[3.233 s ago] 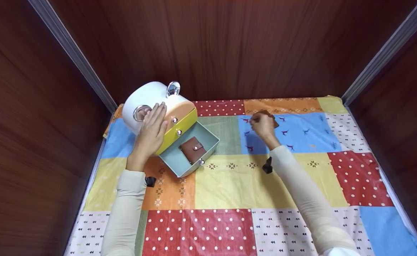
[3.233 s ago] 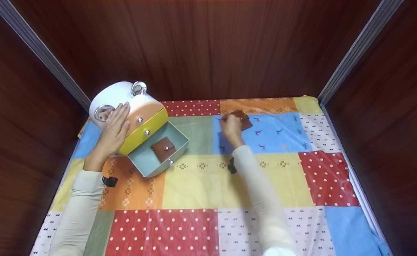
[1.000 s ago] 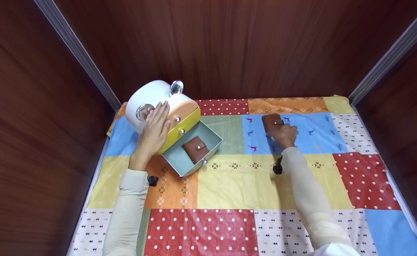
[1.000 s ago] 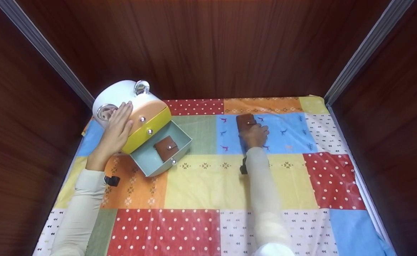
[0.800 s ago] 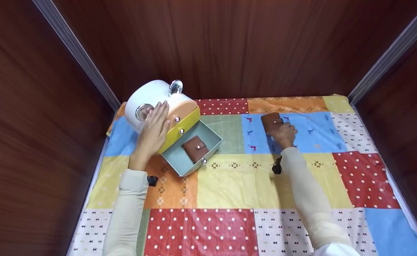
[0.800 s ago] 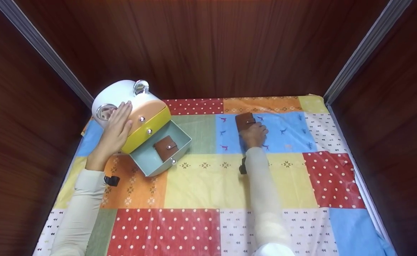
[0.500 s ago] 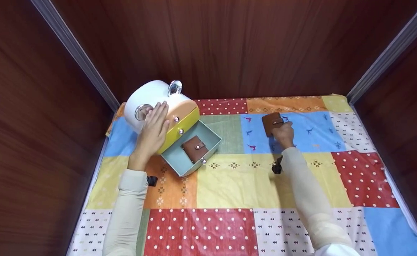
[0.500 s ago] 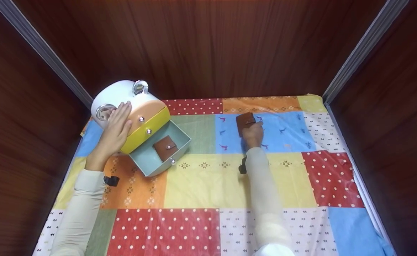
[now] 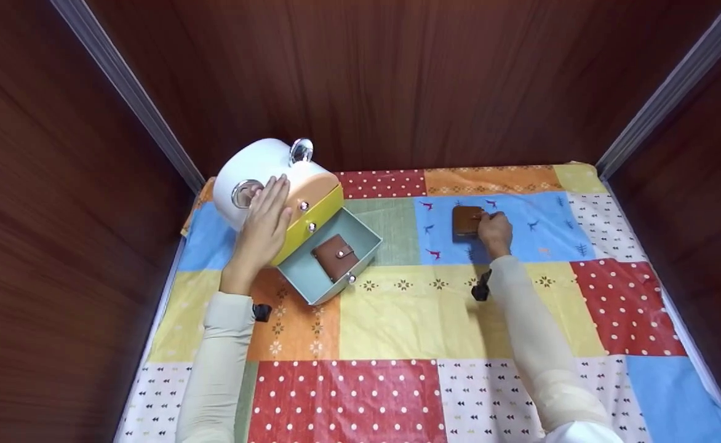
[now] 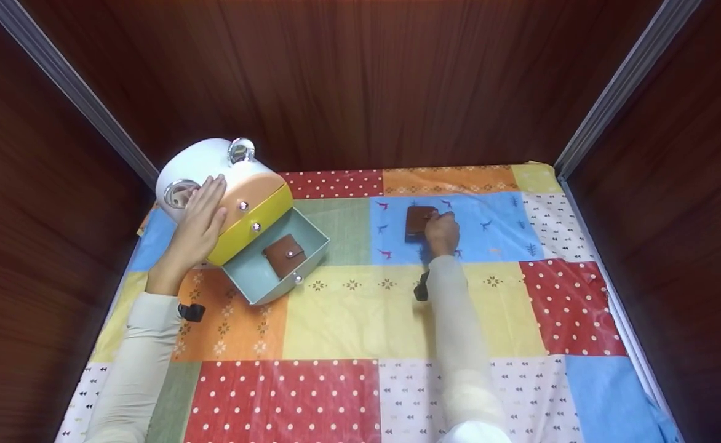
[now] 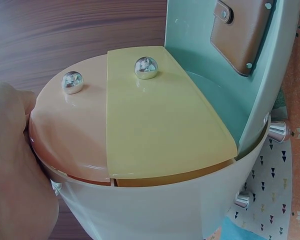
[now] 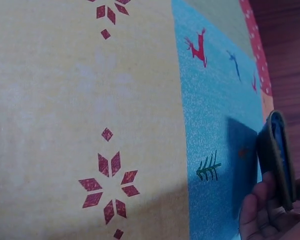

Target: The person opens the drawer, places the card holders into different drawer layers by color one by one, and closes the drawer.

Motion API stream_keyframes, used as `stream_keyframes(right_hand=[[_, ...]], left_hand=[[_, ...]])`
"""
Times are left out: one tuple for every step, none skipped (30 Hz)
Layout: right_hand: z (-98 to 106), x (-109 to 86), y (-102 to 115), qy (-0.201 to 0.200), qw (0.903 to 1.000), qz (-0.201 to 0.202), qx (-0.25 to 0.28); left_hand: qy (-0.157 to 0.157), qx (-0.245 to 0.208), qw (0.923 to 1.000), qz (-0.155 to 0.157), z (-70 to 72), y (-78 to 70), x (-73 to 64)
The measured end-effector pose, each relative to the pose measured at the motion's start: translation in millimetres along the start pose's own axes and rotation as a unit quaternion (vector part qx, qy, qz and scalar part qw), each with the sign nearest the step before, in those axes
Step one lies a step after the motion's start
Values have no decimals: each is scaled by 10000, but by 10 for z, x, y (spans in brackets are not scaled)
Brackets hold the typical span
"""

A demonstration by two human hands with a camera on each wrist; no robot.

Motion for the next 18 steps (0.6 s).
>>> stream_keyframes(right_hand=[[7, 4, -10, -20, 10000, -27, -13], [12, 9, -21, -35, 10000, -58, -10], [19, 13, -33, -63, 9999, -85, -3], [19, 16, -45, -73, 9999, -118, 8], [21, 19, -54, -88, 9999, -145, 14], [22, 25, -65, -96, 9998, -171, 9], [22, 31, -76, -104, 9997, -200, 39], [23, 37, -85, -117, 9997, -224, 71], [24, 43, -94, -121, 9995, -252, 113], [20, 48, -101, -100, 9994, -284, 173], [18, 53, -105, -81, 9993, -297, 226], [14, 59, -108, -58, 9990, -311, 312], [11, 62, -109, -42, 9987, -317, 396], [8, 64, -106, -20, 9985, -306, 458], [5, 63, -103, 0, 9982, -299, 520], [5, 63, -100, 5, 9981, -284, 554], [11, 59, -97, -27, 9980, -274, 574], [17, 51, -99, -50, 9977, -283, 612]], left_hand=[[23, 7, 10000, 13, -1, 2, 1], [38, 10, 10000, 22, -1, 3, 1], [56, 13, 10000, 33, -2, 4, -1], [69, 13, 10000, 42, -2, 4, -1], [79, 11, 10000, 55, -2, 6, -2], [84, 16, 9999, 66, -2, 7, -2], [92, 19, 9999, 72, -1, 5, -3], [97, 13, 9999, 72, -2, 5, -3], [108, 17, 9999, 74, -4, 4, -2], [112, 24, 9999, 77, -5, 4, -1], [110, 21, 9999, 72, -4, 1, -1], [105, 18, 9999, 68, -2, -2, -2], [99, 12, 9999, 60, 1, -6, -3], [84, 8, 10000, 51, 5, -9, -4], [64, 5, 10000, 47, 9, -12, -5], [43, 0, 10000, 35, 15, -16, -6], [19, -4, 10000, 6, 21, -25, -7], [2, -1, 10000, -19, 23, -29, -8]])
Point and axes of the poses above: each hand's wrist, its own x-axis towards the middle knuckle, its own z-axis out of the back of the hand, y = z × x, the point moved 10 cm from there along x, towards the middle knuckle, and after that the axes turned 5 degrees about z, right-handed, at the moved point
